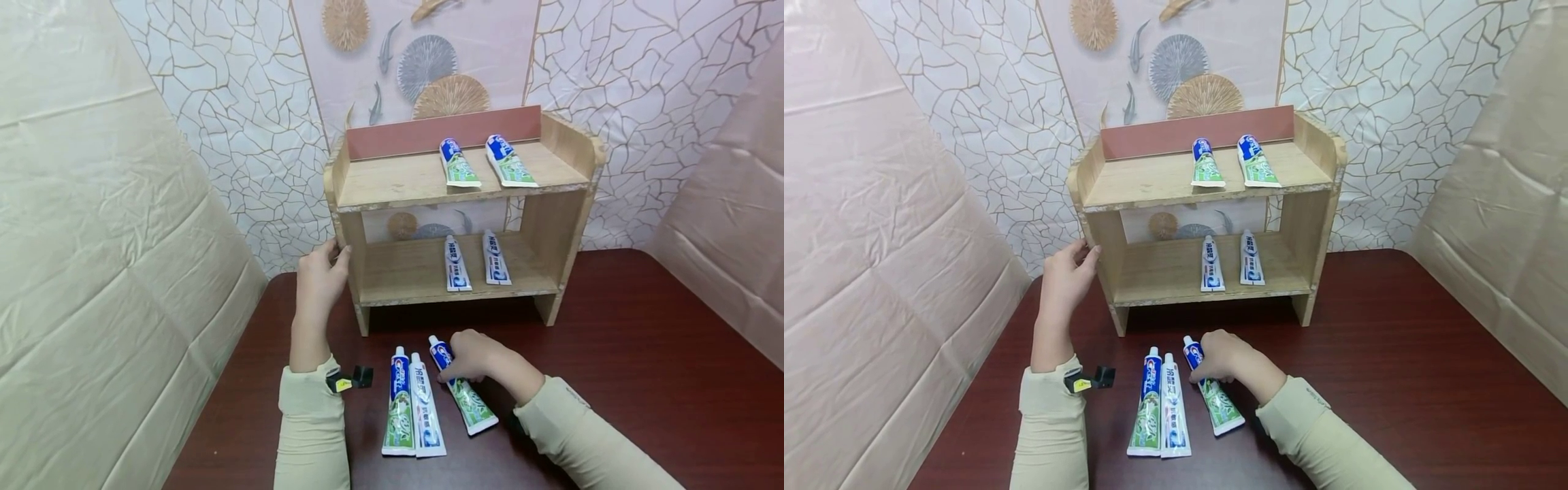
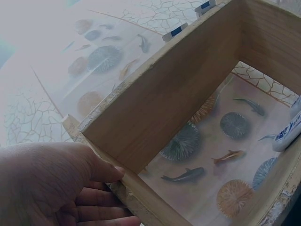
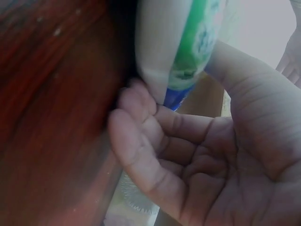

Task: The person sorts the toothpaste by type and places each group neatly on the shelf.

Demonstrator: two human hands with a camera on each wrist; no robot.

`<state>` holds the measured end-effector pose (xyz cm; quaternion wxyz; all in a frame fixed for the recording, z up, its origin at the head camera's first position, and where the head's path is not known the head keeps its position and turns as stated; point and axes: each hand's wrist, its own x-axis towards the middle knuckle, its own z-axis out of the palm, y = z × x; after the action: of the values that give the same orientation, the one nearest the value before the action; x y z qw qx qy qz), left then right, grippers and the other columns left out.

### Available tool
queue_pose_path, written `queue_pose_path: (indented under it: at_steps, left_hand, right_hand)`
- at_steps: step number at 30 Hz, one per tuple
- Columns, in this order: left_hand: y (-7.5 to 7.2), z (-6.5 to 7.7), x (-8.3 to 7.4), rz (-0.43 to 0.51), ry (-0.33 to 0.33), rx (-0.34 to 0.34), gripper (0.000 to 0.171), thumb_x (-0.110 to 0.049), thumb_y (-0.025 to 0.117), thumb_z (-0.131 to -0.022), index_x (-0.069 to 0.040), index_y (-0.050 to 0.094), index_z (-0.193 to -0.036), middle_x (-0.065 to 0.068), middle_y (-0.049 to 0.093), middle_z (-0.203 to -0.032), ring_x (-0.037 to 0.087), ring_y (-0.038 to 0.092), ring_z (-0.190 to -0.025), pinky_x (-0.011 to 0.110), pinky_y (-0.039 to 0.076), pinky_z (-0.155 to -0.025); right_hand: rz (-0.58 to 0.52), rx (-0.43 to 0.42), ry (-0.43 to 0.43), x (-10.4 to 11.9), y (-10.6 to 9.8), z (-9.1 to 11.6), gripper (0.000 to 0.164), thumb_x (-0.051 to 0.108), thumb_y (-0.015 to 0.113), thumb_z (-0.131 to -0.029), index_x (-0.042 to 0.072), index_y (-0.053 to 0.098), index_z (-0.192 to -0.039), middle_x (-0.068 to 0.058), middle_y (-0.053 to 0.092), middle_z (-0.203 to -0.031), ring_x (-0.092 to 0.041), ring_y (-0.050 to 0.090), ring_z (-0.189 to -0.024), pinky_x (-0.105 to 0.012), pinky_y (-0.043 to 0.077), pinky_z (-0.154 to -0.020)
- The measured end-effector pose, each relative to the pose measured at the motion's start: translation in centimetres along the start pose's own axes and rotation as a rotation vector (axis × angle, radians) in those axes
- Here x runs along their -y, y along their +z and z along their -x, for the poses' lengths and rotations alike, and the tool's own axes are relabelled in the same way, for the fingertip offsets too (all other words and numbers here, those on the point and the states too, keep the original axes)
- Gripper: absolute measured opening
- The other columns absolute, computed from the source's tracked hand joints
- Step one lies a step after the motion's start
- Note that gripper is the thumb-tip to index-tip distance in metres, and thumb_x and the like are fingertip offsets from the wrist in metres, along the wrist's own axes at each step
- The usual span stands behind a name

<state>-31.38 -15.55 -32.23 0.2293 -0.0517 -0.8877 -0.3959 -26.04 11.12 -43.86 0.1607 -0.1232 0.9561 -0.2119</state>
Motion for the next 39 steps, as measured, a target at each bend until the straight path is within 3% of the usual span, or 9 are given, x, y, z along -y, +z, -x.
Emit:
queue_pose_path:
  at_steps: [6,17,25,39]
  left_hand:
    - [0.0,0.0,0.1,0.004,0.014,-0.005,0.044,-0.034,0.059,-0.102,-0.003,0.064,-0.133,0.014,0.071,-0.121,0.025,0.067,-0.114,0.040,0.054,-0.098]
    - [0.0,-0.1,0.2,0.015,0.019,-0.013,0.043,-0.032,0.060,-0.101,-0.003,0.064,-0.132,0.014,0.071,-0.121,0.025,0.067,-0.114,0.040,0.054,-0.097]
    - [-0.1,0.0,0.0,0.021,0.013,-0.002,0.045,-0.033,0.059,-0.102,-0.003,0.063,-0.134,0.014,0.070,-0.123,0.025,0.067,-0.114,0.039,0.055,-0.097]
    - [0.0,-0.1,0.1,0.019,0.023,-0.013,0.043,-0.032,0.060,-0.101,-0.003,0.064,-0.133,0.015,0.070,-0.121,0.025,0.068,-0.113,0.039,0.055,-0.096]
  right_hand:
    - [0.011,-0.118,-0.022,-0.2,0.2,-0.5,0.036,0.034,0.085,-0.080,0.011,0.062,-0.063,-0.002,0.058,-0.056,-0.013,0.055,-0.048,-0.025,0.045,-0.044]
    - [-0.007,-0.166,-0.051,-0.3,-0.2,-0.8,0.036,0.035,0.085,-0.080,0.013,0.064,-0.062,-0.001,0.058,-0.054,-0.013,0.054,-0.046,-0.024,0.042,-0.043]
    - [-0.032,-0.215,-0.120,-0.4,-0.6,-0.9,0.041,0.029,0.084,-0.082,0.014,0.058,-0.054,0.006,0.040,-0.047,-0.008,0.042,-0.042,-0.020,0.029,-0.040]
    - [-0.073,-0.214,-0.218,-1.0,-1.4,-1.3,0.028,0.024,0.080,-0.083,0.013,0.062,-0.063,0.007,0.050,-0.052,-0.007,0.045,-0.046,-0.022,0.036,-0.043]
